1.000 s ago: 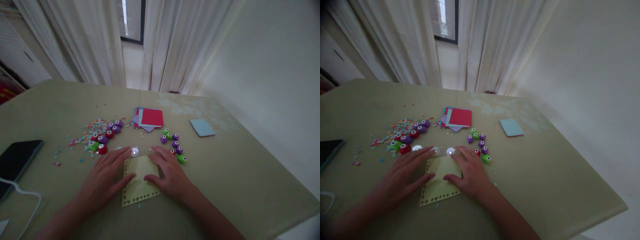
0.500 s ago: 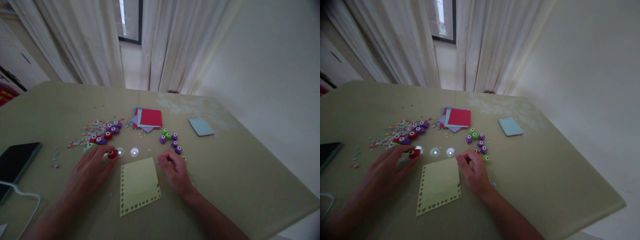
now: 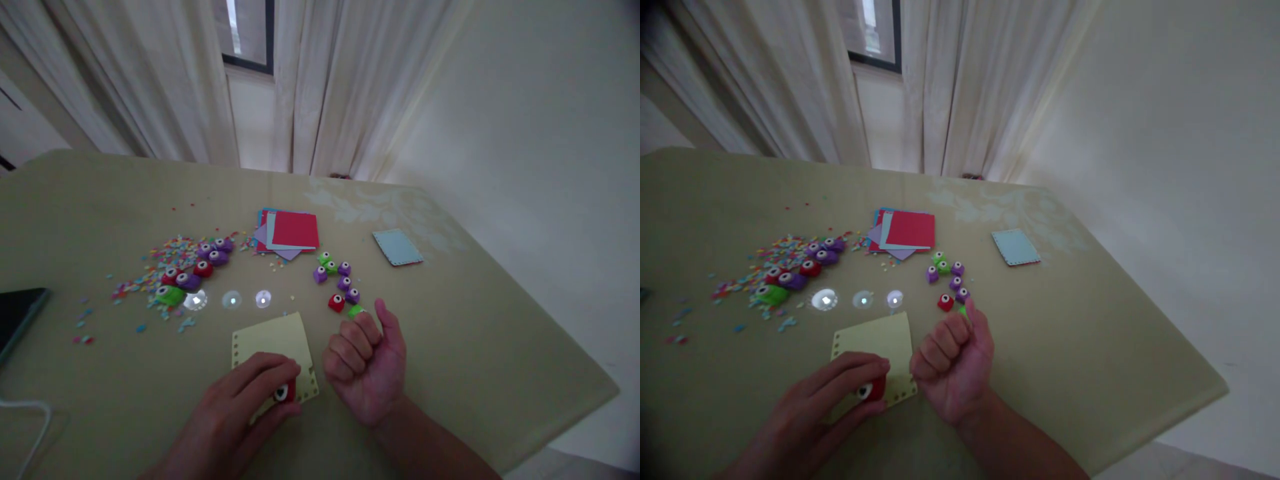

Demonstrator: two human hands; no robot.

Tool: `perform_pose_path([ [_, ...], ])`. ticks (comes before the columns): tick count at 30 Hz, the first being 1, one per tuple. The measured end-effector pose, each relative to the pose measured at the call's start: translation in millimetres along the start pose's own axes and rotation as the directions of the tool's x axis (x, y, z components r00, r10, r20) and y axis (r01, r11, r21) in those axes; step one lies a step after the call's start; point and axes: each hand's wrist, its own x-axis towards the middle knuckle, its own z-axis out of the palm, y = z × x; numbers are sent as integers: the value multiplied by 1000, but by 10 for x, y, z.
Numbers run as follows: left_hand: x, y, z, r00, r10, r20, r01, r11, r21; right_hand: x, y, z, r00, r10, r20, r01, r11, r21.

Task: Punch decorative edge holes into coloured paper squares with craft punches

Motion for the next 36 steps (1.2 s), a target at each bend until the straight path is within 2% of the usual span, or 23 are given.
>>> perform_pose_path([
  [5,20,-42,-44,997,-79,9,79,994,-73,25,-210,146,992,-98,80,94,994,50],
  [9,32,-77,-34,990,-143,9,143,981,-134,15,-300,206,986,-148,81,147,989,7],
  [11,44,-76,-28,987,-163,11,162,975,-150,20,-320,197,983,-170,65,175,981,-81],
  [13,56,-62,-31,984,-179,5,177,970,-164,34,-321,161,985,-175,0,166,937,-306],
  [14,63,-51,-37,982,-188,0,185,967,-173,42,-311,137,981,-189,-44,146,868,-475],
  [15,70,-38,-45,981,-196,-6,192,964,-182,48,-294,110,974,-209,-89,100,748,-656],
  [17,90,-8,-70,978,-207,-26,198,960,-197,51,-235,58,964,-227,-139,-37,401,-915],
  [19,121,23,-103,974,-217,-60,199,955,-218,36,-152,14,978,-155,-136,-124,86,-989],
  [20,141,39,-123,971,-226,-82,203,952,-229,24,-107,-5,988,-82,-133,-135,-18,-991],
  [22,184,71,-163,962,-241,-125,206,948,-241,-6,-25,-45,994,66,-91,-83,-124,-989],
  [24,219,98,-200,960,-234,-156,194,952,-236,-36,35,-88,983,186,-6,25,-166,-986],
  [26,233,119,-230,963,-207,-171,168,961,-219,-60,71,-127,964,248,92,137,-173,-975],
  [28,223,133,-247,972,-169,-164,135,971,-199,-80,94,-147,953,257,160,207,-170,-963],
  [31,174,140,-248,985,-126,-120,106,982,-159,-102,124,-132,951,241,195,235,-151,-960],
  [36,114,149,-208,984,-86,-154,71,992,-104,-124,180,-79,946,201,254,285,-141,-948],
])
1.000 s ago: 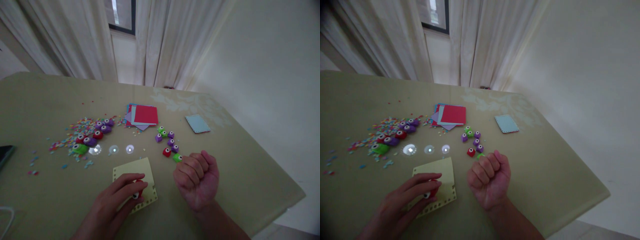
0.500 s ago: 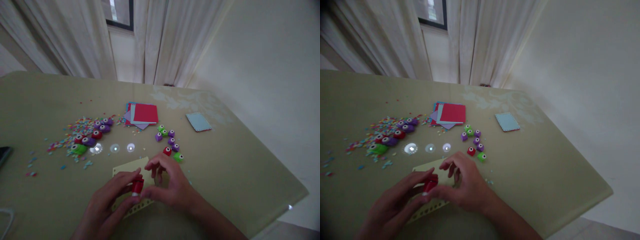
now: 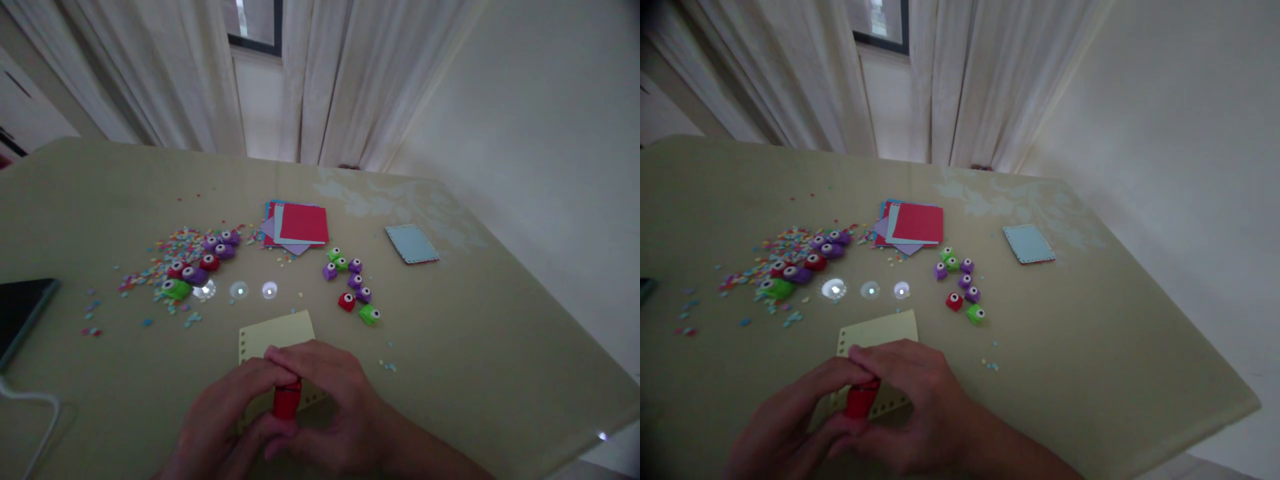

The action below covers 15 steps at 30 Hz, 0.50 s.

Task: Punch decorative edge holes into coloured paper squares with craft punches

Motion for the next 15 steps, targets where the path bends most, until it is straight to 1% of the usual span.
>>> perform_pose_path([
  [3,19,18,1,1000,26,9,-26,1000,14,-3,-13,17,1000,-16,-6,16,1000,-3],
  [7,34,12,-26,999,49,10,-49,999,12,-11,-26,16,1000,-2,-26,1,1000,-25],
  [11,-38,-65,-28,998,26,54,-25,1000,-10,-29,-29,10,999,22,-35,-24,998,-54],
  [15,-117,-124,-19,996,-18,90,21,999,-40,-52,-5,16,997,49,-54,-51,998,-36],
])
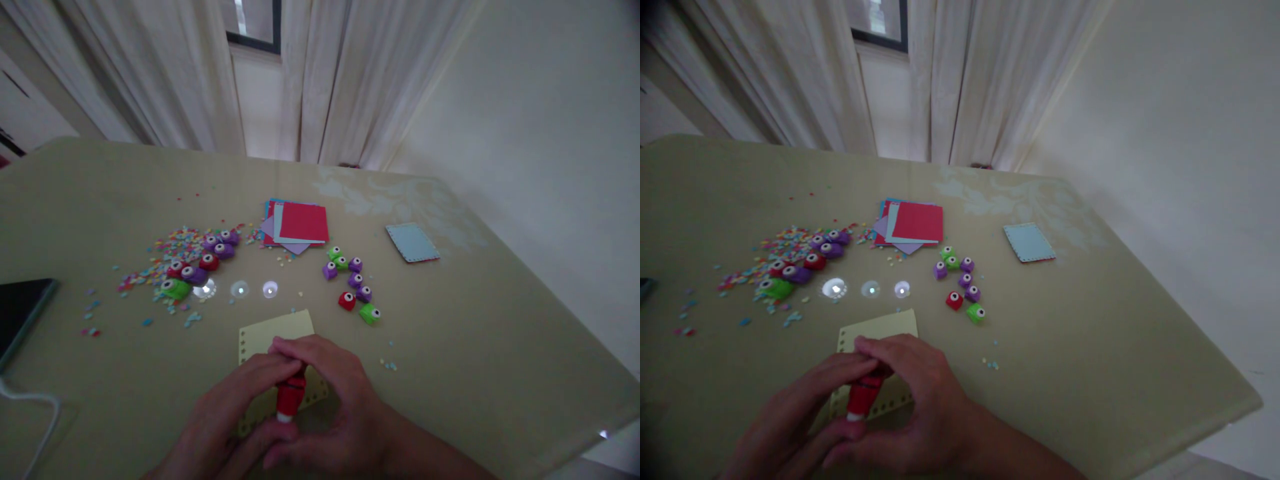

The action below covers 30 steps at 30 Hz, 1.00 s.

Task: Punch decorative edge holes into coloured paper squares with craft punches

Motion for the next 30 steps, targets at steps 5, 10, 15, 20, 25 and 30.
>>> perform_pose_path([
  [5,106,101,-21,998,-34,-53,28,994,-106,-4,58,-1,1000,-27,-15,27,1000,12],
  [10,239,189,-76,998,-47,-42,35,971,-235,10,105,-12,997,-66,-51,68,997,29],
  [15,169,115,-103,996,-88,-3,83,957,-278,22,122,-21,994,-79,-71,83,995,49],
  [20,125,76,-96,994,-111,1,107,957,-269,30,119,-39,997,-61,-45,62,997,34],
  [25,141,104,-100,998,-61,-11,58,981,-186,50,96,-54,998,-68,-12,68,997,37],
  [30,131,139,-121,999,-43,7,43,993,-114,61,83,-42,996,-88,5,88,996,26],
])
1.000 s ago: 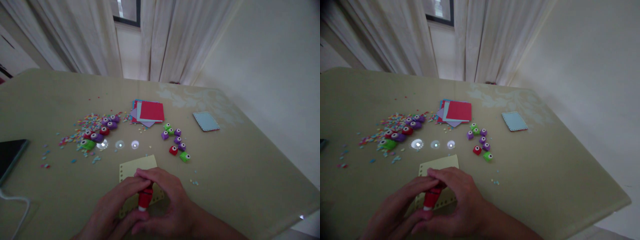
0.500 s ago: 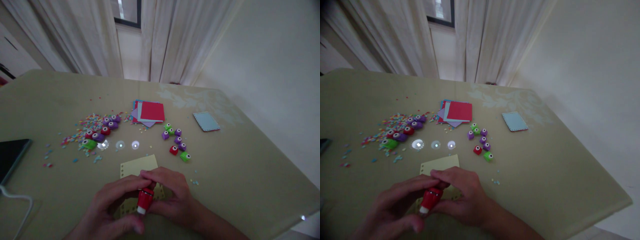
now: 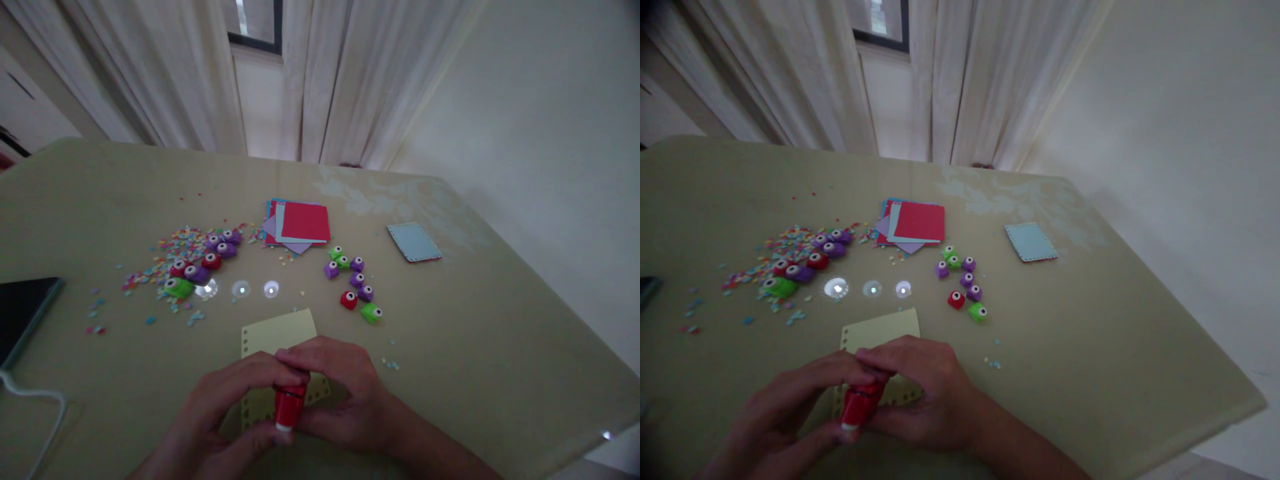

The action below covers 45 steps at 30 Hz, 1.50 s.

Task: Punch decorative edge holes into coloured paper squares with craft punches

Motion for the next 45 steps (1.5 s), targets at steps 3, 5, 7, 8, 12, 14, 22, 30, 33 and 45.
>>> perform_pose_path([
  [3,-5,11,-7,1000,6,24,-6,1000,7,5,2,4,1000,-1,9,1,1000,1],
  [5,3,8,-6,999,5,40,-6,1000,14,10,2,2,1000,-4,3,4,1000,4],
  [7,12,-1,-2,998,0,59,-1,1000,16,13,-2,-2,1000,-3,-1,3,1000,2],
  [8,15,-5,0,998,-1,69,0,1000,14,14,-5,-4,1000,-1,-2,1,1000,2],
  [12,11,-9,5,997,11,83,-11,1000,3,14,-18,-12,1000,12,3,-12,1000,5],
  [14,8,-8,7,997,18,81,-17,1000,-7,14,-19,-13,1000,11,0,-11,1000,3],
  [22,47,14,16,996,53,75,-49,998,-50,17,-21,-14,999,29,20,-28,1000,-6],
  [30,8,-14,37,996,27,84,-21,997,-74,22,-19,-21,1000,24,17,-24,1000,-8],
  [33,-9,-24,61,997,4,79,4,995,-102,20,-18,-22,1000,27,17,-27,1000,-3],
  [45,28,-42,63,999,-44,31,48,985,-165,6,17,-48,998,52,40,-52,999,2],
])
